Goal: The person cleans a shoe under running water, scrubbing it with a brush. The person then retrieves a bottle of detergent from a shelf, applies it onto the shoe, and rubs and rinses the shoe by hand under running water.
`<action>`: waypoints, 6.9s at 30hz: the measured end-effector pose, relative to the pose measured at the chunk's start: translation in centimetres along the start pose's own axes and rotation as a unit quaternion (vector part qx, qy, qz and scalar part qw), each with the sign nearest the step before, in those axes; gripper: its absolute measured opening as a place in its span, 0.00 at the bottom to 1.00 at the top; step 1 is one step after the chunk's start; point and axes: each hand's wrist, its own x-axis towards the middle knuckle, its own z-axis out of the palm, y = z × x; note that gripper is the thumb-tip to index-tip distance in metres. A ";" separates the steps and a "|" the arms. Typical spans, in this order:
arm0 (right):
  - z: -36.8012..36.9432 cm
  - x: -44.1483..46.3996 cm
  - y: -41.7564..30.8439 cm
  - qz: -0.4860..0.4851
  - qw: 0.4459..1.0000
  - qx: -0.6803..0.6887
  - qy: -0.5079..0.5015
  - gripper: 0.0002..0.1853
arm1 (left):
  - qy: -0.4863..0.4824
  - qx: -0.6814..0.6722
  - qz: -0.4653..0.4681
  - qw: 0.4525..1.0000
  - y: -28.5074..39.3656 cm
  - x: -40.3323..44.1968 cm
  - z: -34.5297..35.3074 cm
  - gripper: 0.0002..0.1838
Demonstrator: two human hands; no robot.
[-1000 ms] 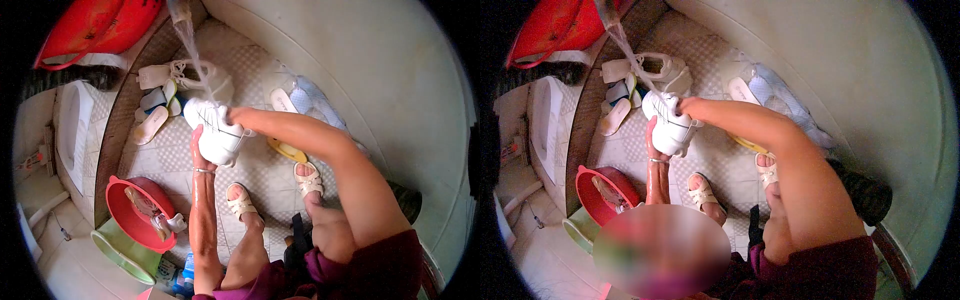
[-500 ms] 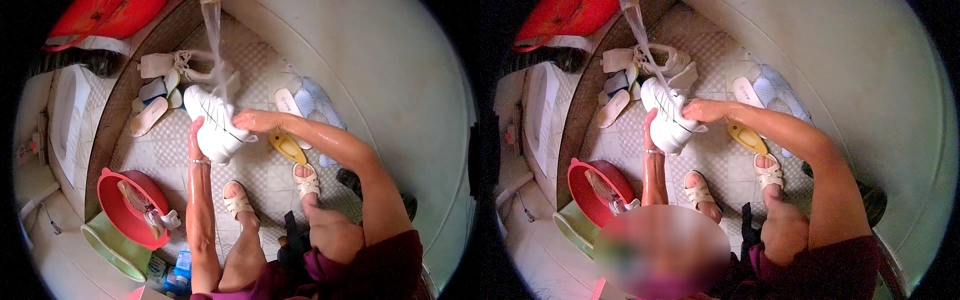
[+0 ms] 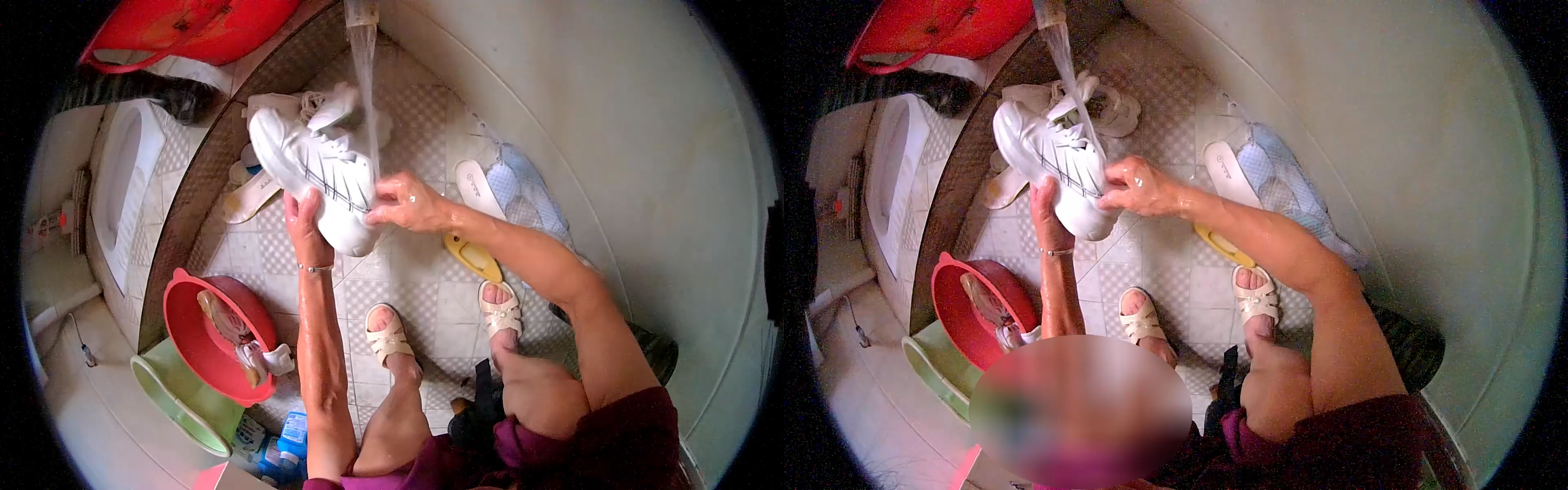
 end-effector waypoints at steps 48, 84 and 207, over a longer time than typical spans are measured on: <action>1.2 2.9 -3.1 0.093 0.801 0.577 0.129 0.12 | -0.061 0.054 -0.057 0.995 -2.9 -3.8 -0.3 0.36; -0.4 -0.3 2.2 0.091 0.962 0.125 -0.223 0.19 | -0.009 -0.168 -0.243 0.955 -3.2 -6.5 -0.1 0.22; 2.3 -6.0 2.9 -0.113 0.987 0.002 -0.116 0.17 | 0.006 0.000 -0.103 0.995 -2.0 -9.6 -4.4 0.42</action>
